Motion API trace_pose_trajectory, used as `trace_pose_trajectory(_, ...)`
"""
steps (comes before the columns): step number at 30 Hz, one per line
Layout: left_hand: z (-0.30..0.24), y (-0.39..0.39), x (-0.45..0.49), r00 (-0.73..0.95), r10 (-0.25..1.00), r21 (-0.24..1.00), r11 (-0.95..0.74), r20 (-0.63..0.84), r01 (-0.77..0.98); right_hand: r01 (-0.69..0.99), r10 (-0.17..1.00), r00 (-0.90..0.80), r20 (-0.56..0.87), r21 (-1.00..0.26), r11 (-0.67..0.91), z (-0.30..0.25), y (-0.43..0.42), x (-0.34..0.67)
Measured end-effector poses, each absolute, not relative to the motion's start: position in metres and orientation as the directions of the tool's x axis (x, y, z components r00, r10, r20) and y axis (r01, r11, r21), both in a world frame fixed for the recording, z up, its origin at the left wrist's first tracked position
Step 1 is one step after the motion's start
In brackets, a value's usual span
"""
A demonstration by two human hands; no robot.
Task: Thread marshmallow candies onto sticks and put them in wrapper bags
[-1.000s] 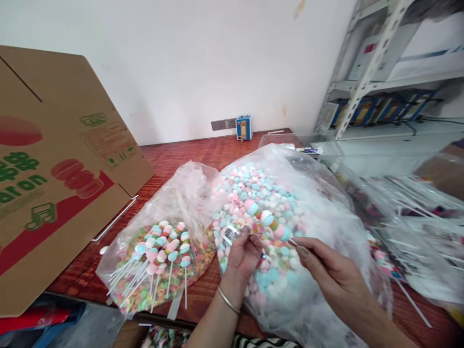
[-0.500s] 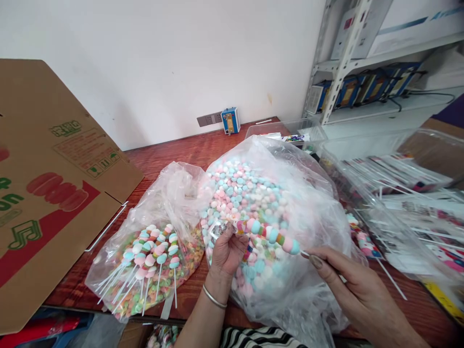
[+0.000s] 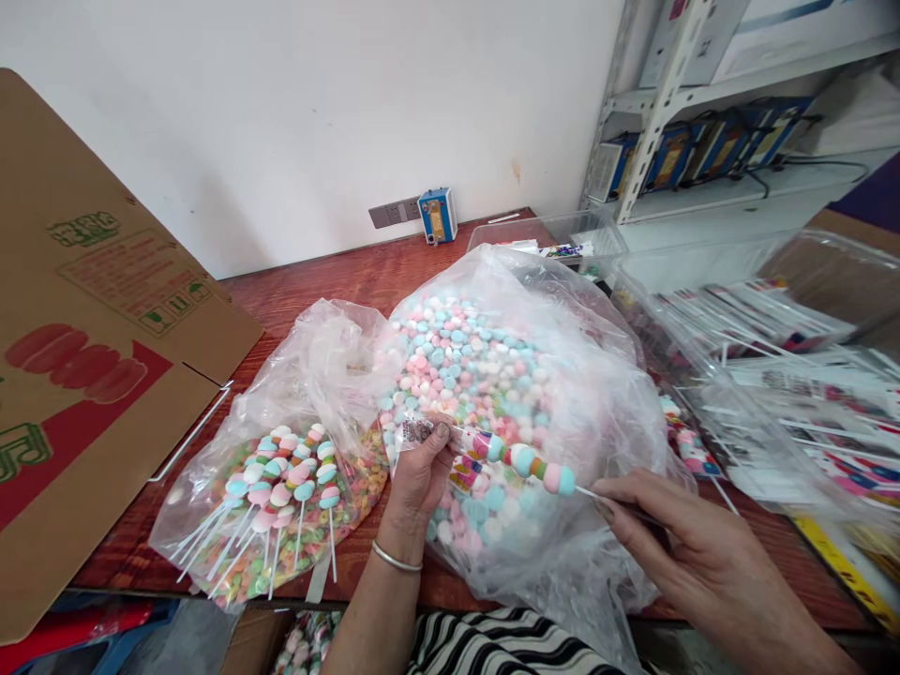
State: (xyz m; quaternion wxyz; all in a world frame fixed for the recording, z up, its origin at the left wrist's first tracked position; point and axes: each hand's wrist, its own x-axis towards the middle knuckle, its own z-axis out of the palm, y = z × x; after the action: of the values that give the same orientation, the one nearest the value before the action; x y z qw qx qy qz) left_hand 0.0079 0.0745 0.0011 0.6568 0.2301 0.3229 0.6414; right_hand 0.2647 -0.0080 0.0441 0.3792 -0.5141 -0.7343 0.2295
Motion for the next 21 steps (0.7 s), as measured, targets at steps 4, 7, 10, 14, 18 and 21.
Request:
trace_pose_trajectory(4,0.003,0.074,0.010,-0.042,0.992,0.723,0.058,-0.119,-0.689,0.441,0.980,-0.126,0.154,-0.876,0.195,0.035,-0.013,0.259)
trace_pose_trajectory(7,0.009,0.073,0.012,-0.011,0.993,0.730,0.076,-0.114,-0.679,0.156,0.989,-0.077,-0.128,-0.981,-0.115,0.021,-0.020,0.250)
trace_pose_trajectory(10,0.015,0.072,0.013,0.041,0.986,0.696,0.141,-0.159,-0.704,-0.218,0.904,-0.103,-0.415,-0.877,-0.428,0.009,-0.027,0.235)
trace_pose_trajectory(14,0.018,0.073,0.016,0.061,0.964,0.611,0.212,-0.259,-0.763,-0.450,0.802,-0.221,-0.555,-0.671,-0.589,0.003,-0.031,0.221)
trace_pose_trajectory(18,0.019,0.074,0.022,0.045,0.947,0.570,0.230,-0.320,-0.789,-0.498,0.760,-0.300,-0.576,-0.585,-0.640,0.004,-0.034,0.216)
trace_pose_trajectory(21,0.020,0.073,0.029,0.052,0.943,0.561,0.238,-0.327,-0.793,-0.516,0.764,-0.303,-0.570,-0.576,-0.634,0.001,-0.036,0.212)
